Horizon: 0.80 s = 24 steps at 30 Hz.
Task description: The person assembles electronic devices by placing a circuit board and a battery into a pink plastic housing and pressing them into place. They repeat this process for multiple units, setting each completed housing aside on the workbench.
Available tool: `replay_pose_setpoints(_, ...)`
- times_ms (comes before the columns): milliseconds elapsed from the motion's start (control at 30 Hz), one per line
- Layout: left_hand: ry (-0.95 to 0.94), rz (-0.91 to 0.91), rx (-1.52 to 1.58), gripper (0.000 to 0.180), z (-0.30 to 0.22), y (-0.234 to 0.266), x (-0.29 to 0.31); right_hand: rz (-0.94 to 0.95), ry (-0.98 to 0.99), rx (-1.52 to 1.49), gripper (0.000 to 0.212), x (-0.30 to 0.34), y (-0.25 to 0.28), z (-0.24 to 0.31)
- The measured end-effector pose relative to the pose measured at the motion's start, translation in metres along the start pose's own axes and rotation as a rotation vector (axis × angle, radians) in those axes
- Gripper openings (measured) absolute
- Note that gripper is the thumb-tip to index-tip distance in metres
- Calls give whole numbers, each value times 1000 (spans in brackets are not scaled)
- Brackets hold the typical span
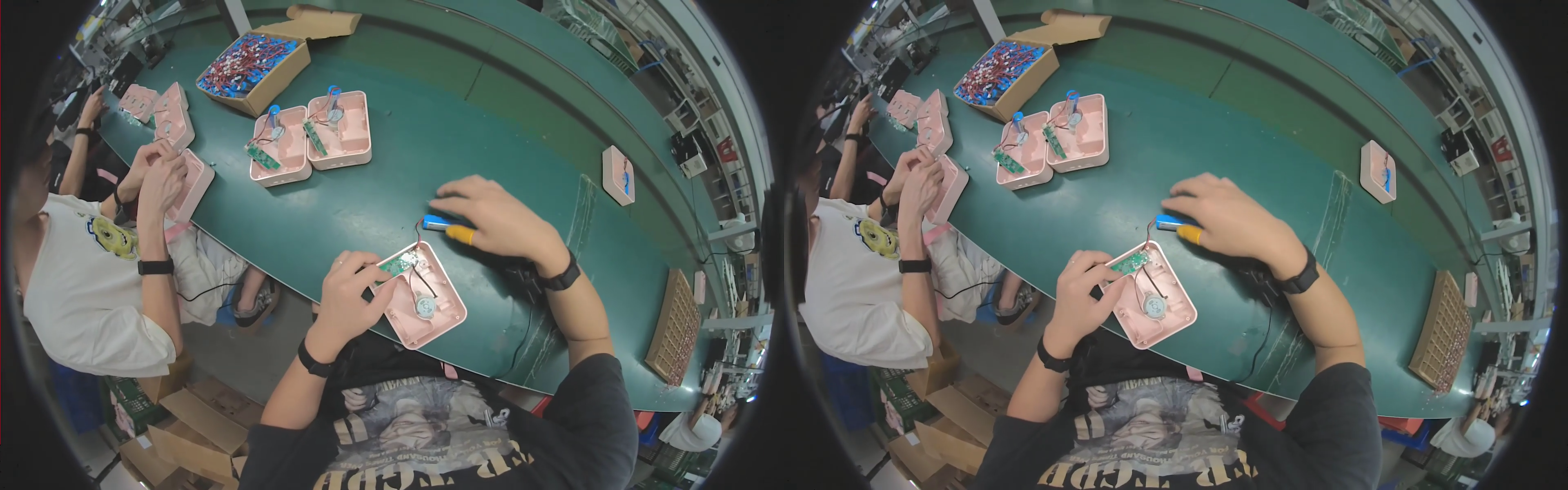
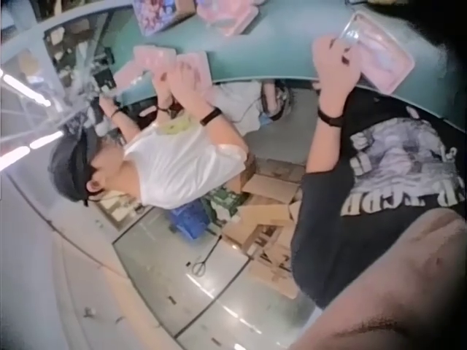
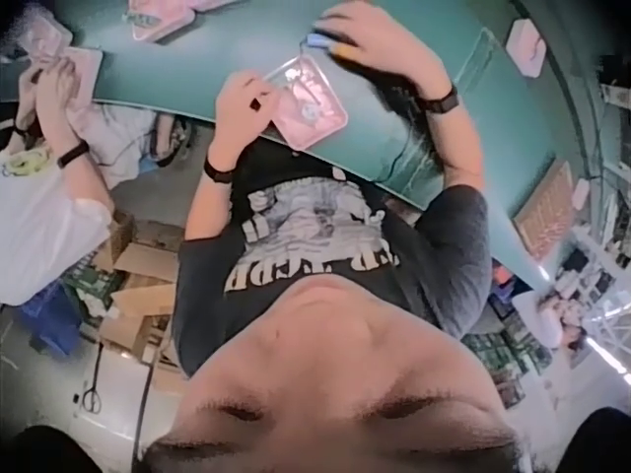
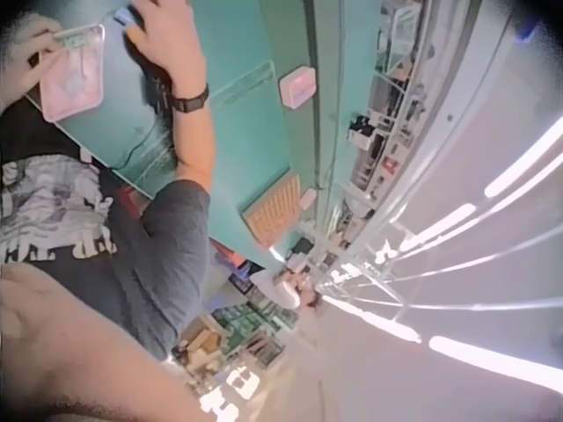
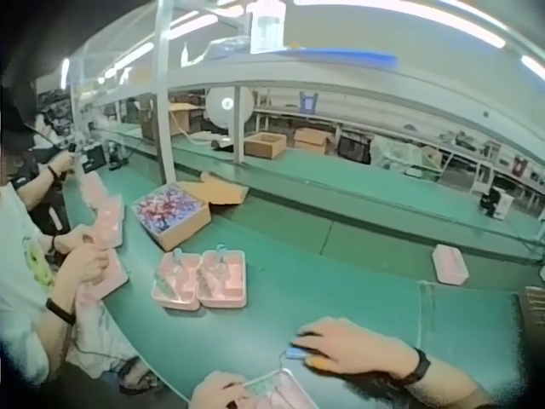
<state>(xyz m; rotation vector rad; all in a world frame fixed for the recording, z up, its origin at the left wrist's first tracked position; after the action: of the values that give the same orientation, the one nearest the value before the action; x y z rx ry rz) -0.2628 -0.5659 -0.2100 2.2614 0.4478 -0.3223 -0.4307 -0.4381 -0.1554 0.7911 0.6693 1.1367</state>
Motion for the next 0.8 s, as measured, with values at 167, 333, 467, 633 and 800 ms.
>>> replay_pose_setpoints(167, 32, -100, -34, 10, 4, 8, 2, 168, -231, -60, 37, 0, -33, -18)
replay_pose_setpoints(333, 39, -131, -51, 11, 4, 9, 3, 91, -431, -605, 38, -1, -22, -23)
replay_pose_setpoints(467, 58, -119, -35, 11, 5, 7, 4, 147, -438, -819, 36, 0, -27, -9)
replay_pose_setpoints(633, 55, -130, -36, 11, 5, 8, 2, 149, -356, -626, 34, 1, -27, 23)
replay_pose_setpoints(800, 61, -133, -32, 11, 6, 9, 0, 129, -255, -416, 31, 5, -28, 44)
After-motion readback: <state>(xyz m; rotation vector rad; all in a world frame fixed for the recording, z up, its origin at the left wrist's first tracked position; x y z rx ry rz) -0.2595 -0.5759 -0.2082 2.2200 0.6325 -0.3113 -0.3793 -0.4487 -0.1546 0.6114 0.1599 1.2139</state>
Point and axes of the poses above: each hand's wrist, its own x-axis away from the middle knuckle, its own y-axis out of the back of the hand, z = x × y, the point moved 9 cm from there along -x, towards the middle knuckle, and after that the axes turned 12 degrees about -x, right-handed, at the moved point
